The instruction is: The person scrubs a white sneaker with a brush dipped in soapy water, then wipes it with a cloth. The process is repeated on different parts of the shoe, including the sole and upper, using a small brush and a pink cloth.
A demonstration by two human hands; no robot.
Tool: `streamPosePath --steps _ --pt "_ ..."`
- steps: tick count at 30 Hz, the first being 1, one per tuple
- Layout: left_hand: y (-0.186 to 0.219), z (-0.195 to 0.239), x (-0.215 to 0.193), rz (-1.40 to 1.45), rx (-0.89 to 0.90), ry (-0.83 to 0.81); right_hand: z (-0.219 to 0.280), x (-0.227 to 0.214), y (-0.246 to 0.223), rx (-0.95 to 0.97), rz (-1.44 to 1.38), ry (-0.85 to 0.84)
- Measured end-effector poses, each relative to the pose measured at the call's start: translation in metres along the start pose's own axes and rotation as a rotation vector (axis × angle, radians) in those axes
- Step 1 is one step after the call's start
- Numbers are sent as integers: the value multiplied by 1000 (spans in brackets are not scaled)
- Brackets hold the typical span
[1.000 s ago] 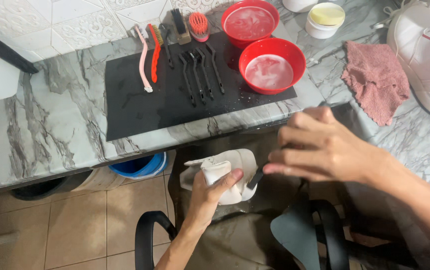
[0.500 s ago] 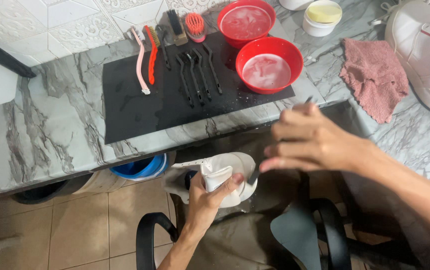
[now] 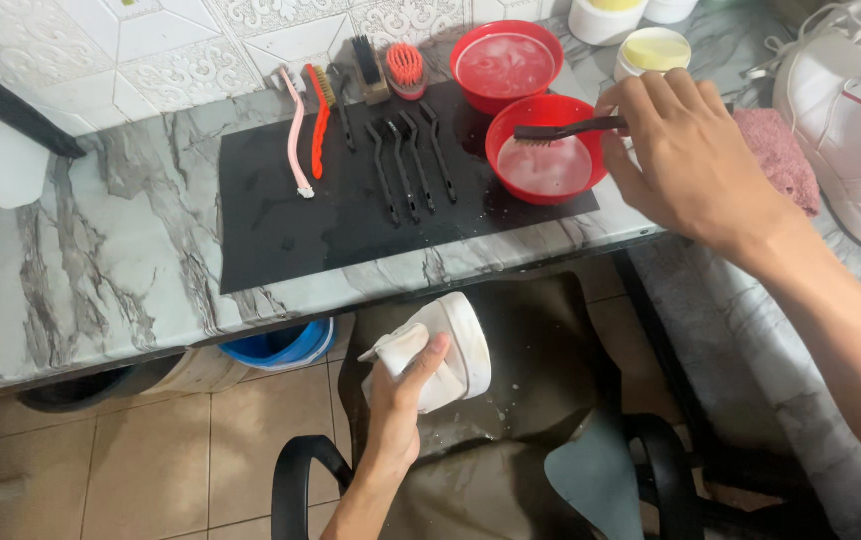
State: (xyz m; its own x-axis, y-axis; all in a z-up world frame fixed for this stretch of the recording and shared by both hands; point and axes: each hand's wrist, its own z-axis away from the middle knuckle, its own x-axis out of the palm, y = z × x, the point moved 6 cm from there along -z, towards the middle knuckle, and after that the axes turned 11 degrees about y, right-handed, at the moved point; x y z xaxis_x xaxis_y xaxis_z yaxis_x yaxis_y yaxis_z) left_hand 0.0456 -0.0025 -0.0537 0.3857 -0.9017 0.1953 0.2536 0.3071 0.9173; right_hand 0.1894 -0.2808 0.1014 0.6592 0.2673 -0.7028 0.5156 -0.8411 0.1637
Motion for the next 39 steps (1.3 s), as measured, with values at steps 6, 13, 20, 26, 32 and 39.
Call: streamPosePath --steps 6,13,20,26,32,39 --pt "5 -1 1 30 -51 53 -3 61 26 169 59 -333" --pt "3 -1 -1 -5 -77 63 15 71 36 154 -4 -244" --pt "2 3 12 -18 -77 -20 23 -10 -12 -136 -31 -39" --pt "2 15 28 -48 -46 -137 38 -54 -103 -333 -397 36" --pt "3 20 28 -90 -45 -105 36 -57 -107 -342 -550 34" --pt "9 22 29 -63 31 -95 34 -48 -101 -304 -595 4"
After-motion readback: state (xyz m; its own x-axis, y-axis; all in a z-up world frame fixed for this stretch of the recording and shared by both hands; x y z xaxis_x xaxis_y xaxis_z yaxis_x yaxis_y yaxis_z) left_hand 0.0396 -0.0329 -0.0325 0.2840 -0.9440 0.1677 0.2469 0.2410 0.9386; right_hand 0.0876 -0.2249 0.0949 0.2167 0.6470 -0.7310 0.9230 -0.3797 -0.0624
